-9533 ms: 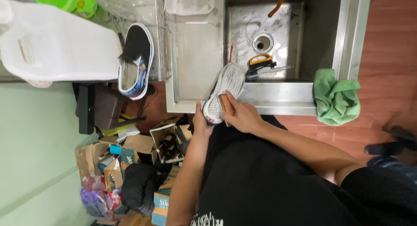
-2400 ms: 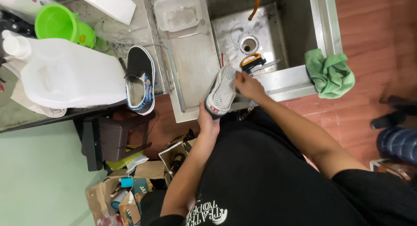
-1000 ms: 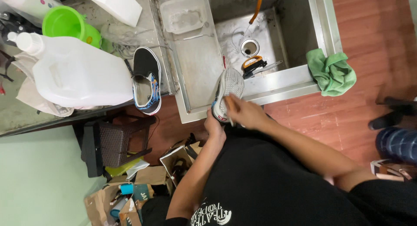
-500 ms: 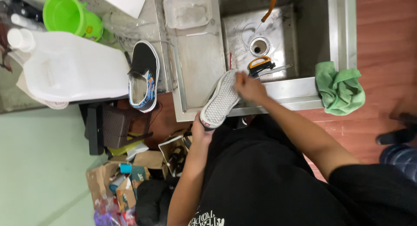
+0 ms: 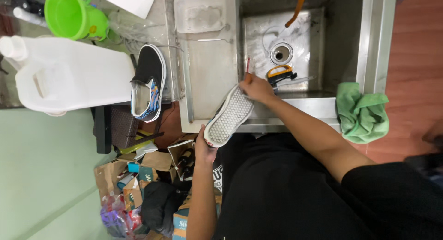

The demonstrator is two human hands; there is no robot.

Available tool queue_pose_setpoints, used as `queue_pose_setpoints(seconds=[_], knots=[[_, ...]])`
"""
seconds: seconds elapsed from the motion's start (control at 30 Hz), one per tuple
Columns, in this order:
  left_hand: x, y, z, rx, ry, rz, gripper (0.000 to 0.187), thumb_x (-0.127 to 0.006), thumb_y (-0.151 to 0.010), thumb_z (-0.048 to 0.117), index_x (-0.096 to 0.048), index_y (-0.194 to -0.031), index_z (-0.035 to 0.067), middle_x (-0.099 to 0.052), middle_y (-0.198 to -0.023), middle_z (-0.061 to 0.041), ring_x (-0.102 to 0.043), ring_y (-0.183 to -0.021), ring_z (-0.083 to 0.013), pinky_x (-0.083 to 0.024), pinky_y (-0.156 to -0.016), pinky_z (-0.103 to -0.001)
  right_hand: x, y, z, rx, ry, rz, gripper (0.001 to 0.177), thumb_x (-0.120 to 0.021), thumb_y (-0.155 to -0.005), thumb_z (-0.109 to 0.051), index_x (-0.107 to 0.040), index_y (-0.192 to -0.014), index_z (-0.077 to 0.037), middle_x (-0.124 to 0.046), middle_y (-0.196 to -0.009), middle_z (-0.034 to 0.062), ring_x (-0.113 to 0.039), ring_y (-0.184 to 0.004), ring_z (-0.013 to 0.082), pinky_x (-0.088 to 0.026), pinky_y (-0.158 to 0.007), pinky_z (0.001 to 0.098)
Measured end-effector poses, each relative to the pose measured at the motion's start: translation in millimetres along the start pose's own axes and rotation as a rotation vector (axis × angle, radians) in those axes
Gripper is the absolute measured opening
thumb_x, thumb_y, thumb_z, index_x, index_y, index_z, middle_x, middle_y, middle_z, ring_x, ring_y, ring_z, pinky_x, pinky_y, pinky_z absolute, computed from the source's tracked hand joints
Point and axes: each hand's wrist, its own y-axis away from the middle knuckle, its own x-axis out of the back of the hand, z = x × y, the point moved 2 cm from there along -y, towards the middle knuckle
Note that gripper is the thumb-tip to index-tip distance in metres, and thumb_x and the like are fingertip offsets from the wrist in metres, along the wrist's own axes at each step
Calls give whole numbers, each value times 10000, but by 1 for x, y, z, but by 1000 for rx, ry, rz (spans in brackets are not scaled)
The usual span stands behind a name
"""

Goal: The person scrubs the sole of a black slip-on shoe using a red toothbrush over a stainless steel sink. They hold the shoe with their left hand and scrub the white rubber sole with their right hand, focusing on the tread pattern and edges.

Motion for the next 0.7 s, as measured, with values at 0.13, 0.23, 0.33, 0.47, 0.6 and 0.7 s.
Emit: queue_pose_setpoints(seconds=[0.13, 0.23, 0.33, 0.47, 0.6, 0.7], knots=[[-10, -3, 6, 10, -61, 26, 356, -721, -888, 326, -663, -1063, 21, -715, -1016, -171, -695, -984, -294, -534, -909, -508, 29, 94, -55, 188, -1, -121, 702, -463, -855, -534, -488, -1390, -82, -667, -1089, 301, -620, -1081, 480, -467, -933, 555], [8, -6, 1, 6, -77, 26, 340, -697, -909, 315, -655, -1066, 17, -709, -1026, -162, -692, -984, -292, -543, -896, -486, 23, 83, -42, 281, 185, -223, 730, -399, -858, -528, -353, -1467, -128, -656, -1074, 333, -608, -1086, 497, -458, -950, 565], [8, -9, 3, 5, -59, 6, 320, -698, -909, 307, -660, -1057, 25, -712, -1000, -152, -700, -957, -281, -542, -903, -494, 25, 29, -25, 210, 278, -25, 746, -442, -891, -564, -324, -1491, -137, -673, -1059, 294, -630, -1091, 432, -465, -947, 541], [17, -23, 1, -54, -109, 17, 318, -712, -897, 317, -673, -1035, 33, -719, -960, -155, -713, -897, -259, -561, -850, -489, 20, 75, -40, 247, 172, -71, 732, -461, -876, -552, -359, -1460, -123, -673, -1038, 297, -626, -1076, 455, -461, -928, 556], [16, -13, -1, -61, -96, 42, 309, -711, -887, 328, -684, -991, 39, -722, -913, -142, -725, -825, -253, -588, -794, -465, 46, 113, -59, 354, 268, -185, 743, -406, -853, -573, -360, -1468, -159, -686, -1010, 293, -646, -1042, 456, -479, -935, 536], [10, -6, -2, -71, -120, 40, 315, -701, -890, 348, -683, -1006, 56, -725, -926, -130, -727, -830, -240, -591, -791, -456, 14, -2, 7, 143, 249, 3, 757, -425, -831, -625, -397, -1461, -206, -680, -1065, 245, -635, -1087, 404, -486, -922, 524]])
